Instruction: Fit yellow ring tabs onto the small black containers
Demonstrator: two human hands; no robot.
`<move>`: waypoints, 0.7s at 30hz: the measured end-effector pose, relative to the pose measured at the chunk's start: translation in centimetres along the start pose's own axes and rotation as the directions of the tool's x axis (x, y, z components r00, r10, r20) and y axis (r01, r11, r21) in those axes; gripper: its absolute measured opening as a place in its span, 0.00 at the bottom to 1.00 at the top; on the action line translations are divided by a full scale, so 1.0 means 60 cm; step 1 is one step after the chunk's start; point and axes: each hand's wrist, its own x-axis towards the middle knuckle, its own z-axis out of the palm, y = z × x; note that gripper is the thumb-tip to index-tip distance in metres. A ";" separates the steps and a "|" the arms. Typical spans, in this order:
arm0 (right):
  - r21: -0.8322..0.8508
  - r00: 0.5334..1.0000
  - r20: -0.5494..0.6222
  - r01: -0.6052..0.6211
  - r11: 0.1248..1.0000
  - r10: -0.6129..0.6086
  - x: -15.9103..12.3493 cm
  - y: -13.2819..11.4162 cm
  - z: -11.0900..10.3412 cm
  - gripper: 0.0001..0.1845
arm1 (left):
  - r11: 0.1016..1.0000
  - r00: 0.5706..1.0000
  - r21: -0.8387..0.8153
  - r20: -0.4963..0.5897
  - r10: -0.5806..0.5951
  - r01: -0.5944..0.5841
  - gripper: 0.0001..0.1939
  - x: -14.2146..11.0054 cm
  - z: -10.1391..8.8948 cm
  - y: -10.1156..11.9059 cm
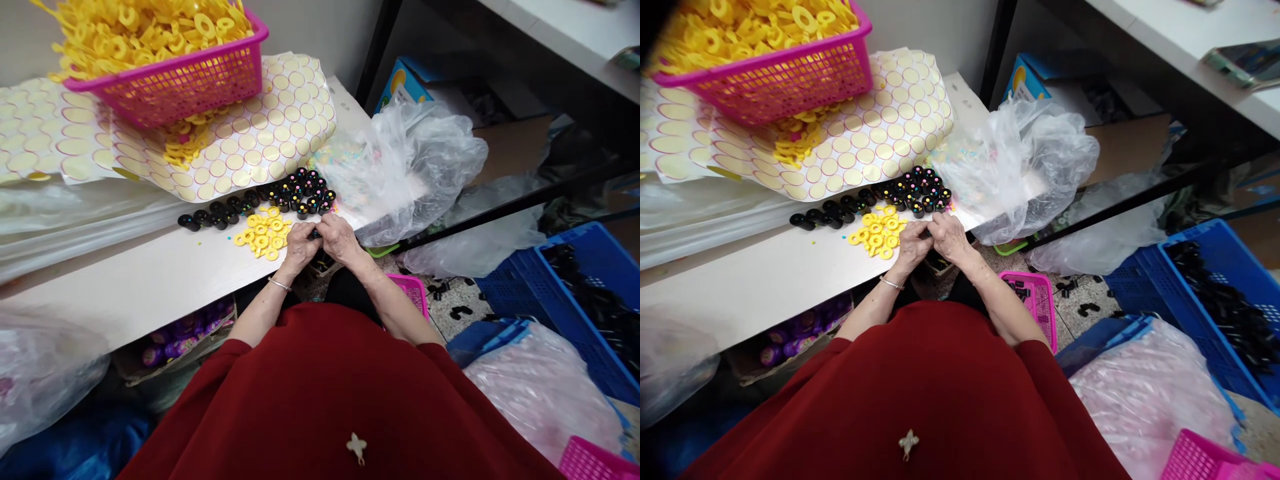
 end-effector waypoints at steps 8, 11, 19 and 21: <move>0.196 0.999 0.007 0.035 0.980 -0.037 0.008 0.020 0.000 0.12 | 1.000 1.000 0.006 -0.003 0.016 -0.016 0.04 0.002 -0.002 0.000; 0.434 0.985 -0.129 -0.045 0.900 0.111 -0.008 0.030 0.016 0.10 | 1.000 1.000 0.021 -0.010 0.013 -0.012 0.06 0.002 -0.001 0.001; 0.703 0.884 -0.213 -0.157 0.694 0.415 -0.033 0.012 0.044 0.05 | 1.000 1.000 0.030 -0.006 -0.003 0.003 0.10 0.003 0.000 -0.006; 0.709 0.872 -0.194 -0.191 0.679 0.449 -0.034 0.009 0.048 0.08 | 0.999 1.000 0.034 -0.002 -0.002 0.002 0.11 0.003 0.001 -0.010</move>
